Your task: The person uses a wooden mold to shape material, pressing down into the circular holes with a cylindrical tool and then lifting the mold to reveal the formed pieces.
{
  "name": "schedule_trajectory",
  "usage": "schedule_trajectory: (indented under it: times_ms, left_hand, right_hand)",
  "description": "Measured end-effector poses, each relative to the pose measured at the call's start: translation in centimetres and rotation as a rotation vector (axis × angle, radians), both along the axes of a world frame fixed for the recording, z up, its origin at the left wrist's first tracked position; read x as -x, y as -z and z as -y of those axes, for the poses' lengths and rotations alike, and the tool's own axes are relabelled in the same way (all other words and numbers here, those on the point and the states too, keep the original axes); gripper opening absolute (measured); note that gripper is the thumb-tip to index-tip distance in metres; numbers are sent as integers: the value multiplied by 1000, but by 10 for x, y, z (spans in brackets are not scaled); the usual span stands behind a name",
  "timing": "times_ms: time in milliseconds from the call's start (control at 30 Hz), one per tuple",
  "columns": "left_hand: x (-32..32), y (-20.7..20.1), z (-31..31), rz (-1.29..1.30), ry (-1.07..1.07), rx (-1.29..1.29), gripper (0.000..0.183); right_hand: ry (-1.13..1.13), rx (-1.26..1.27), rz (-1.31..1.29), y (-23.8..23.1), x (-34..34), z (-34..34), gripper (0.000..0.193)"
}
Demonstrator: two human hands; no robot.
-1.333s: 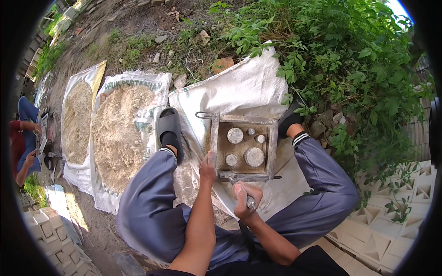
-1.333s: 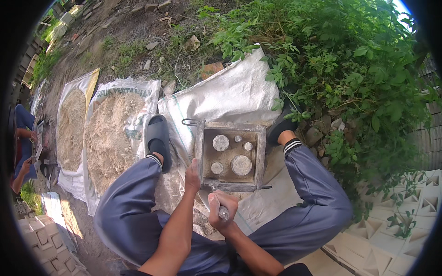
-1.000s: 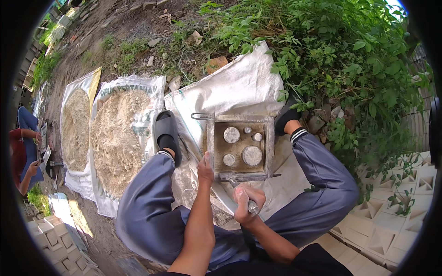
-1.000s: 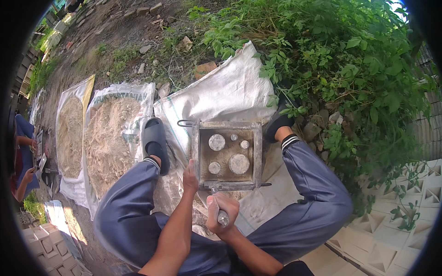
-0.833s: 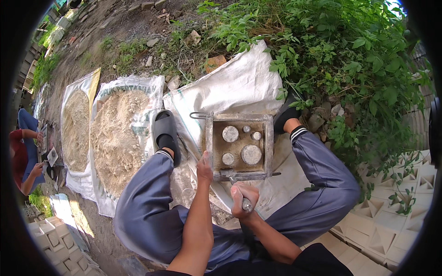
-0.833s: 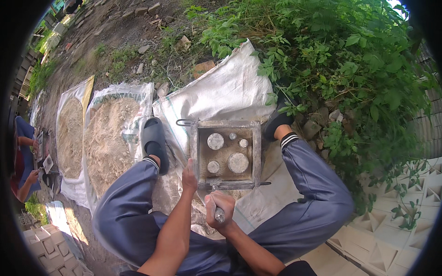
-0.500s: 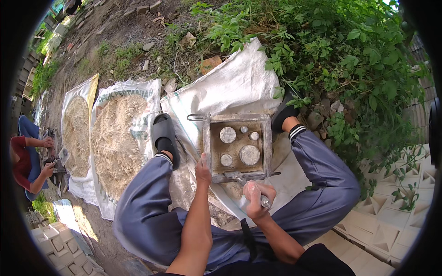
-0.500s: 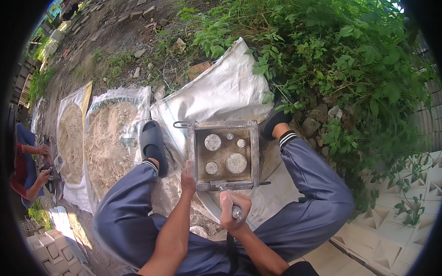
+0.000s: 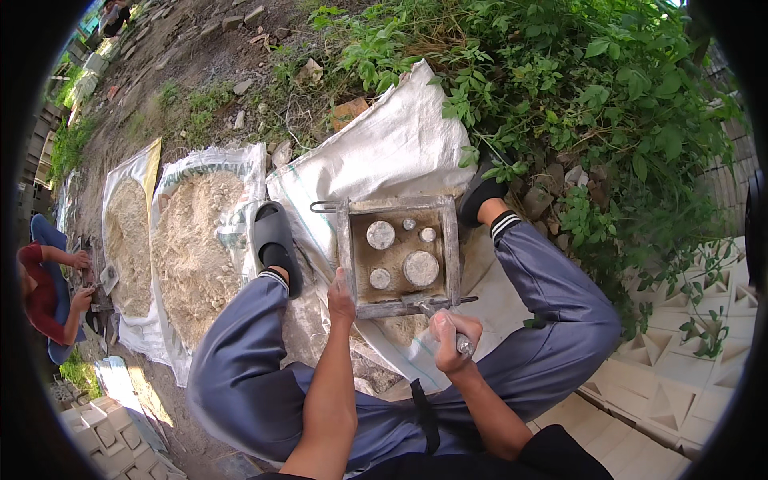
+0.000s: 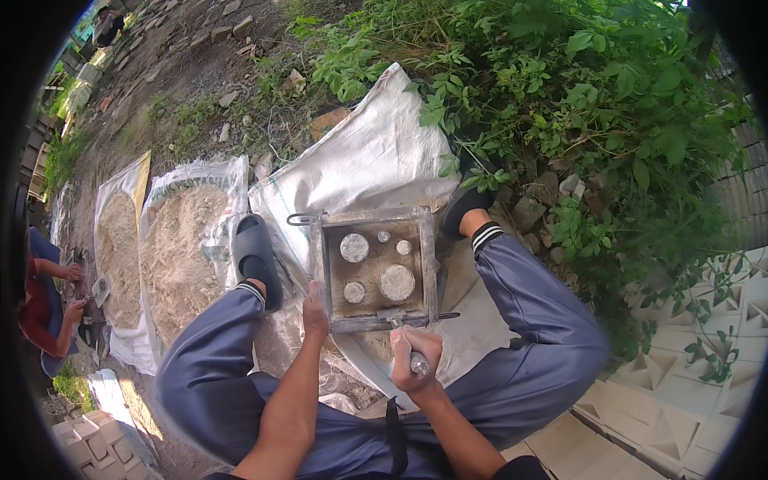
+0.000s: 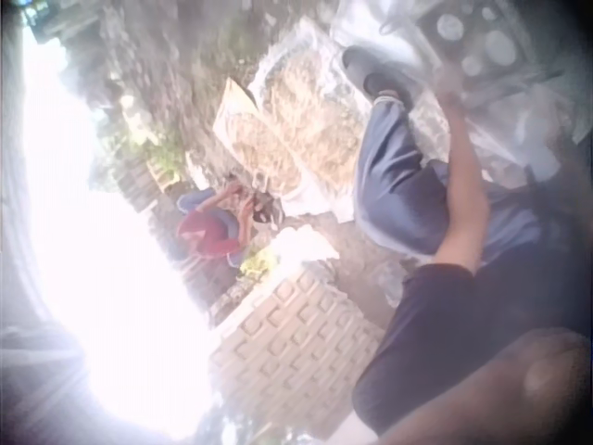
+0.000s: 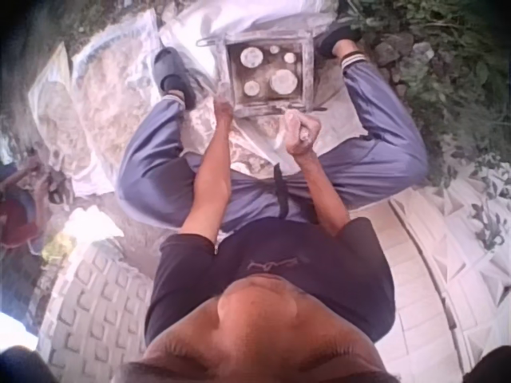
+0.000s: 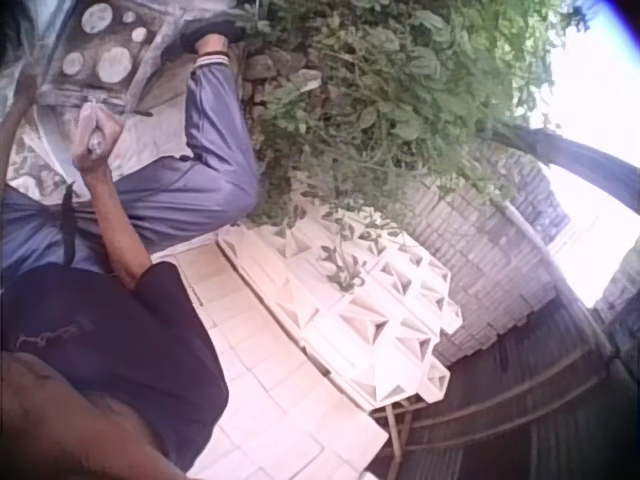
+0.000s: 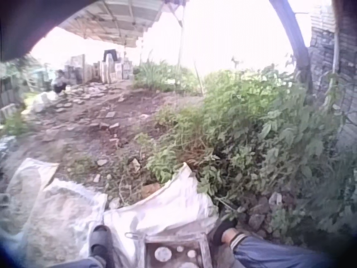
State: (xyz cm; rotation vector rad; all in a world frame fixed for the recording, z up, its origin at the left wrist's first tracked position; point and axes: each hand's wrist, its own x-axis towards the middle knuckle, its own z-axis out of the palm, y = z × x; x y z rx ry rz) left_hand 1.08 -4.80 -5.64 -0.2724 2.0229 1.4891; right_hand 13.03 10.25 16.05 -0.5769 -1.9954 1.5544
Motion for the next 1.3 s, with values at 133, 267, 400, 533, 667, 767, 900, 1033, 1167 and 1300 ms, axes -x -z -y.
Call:
schedule_trajectory:
  times_ms: [133,267,400,533,667,767,900,1033,1167,1300]
  left_hand:
    - [2,18,6,-111,-89,-33,63]
    - [-1,-2,-1,-64,-1,-15,68]
    - [-3,9,0,-62,-33,20,69]
    - [-1,9,2,-45,-21,-7,68]
    - [-1,-4,-2,-123,-12,57,67]
    - [2,0,0,2,54,58,67]
    - [0,9,6,-23,-34,-7,68]
    - [-4,16,4,-82,1,33,70]
    - [-2,-7,-10,-107,67,102,72]
    - [0,-9,-8,-387,99,228,69]
  right_hand:
    - [95,36,-123,-29,-5,-4,36]
    - [-34,-95,58,0,-5,-18,38]
    - [66,-61,-54,-28,-15,-24,38]
    - [-17,1,98,-3,-21,-37,29]
    - [61,-68,-91,-28,-14,-26,30]
    - [-10,-88,18,4,-19,-29,28]
    - [33,-1,-28,-15,-16,-12,25]
    - [-59,-163,-71,8,-16,-14,31]
    - [23,184,-41,-3,-1,-33,39]
    - [107,602,-273,-56,-7,-80,46]
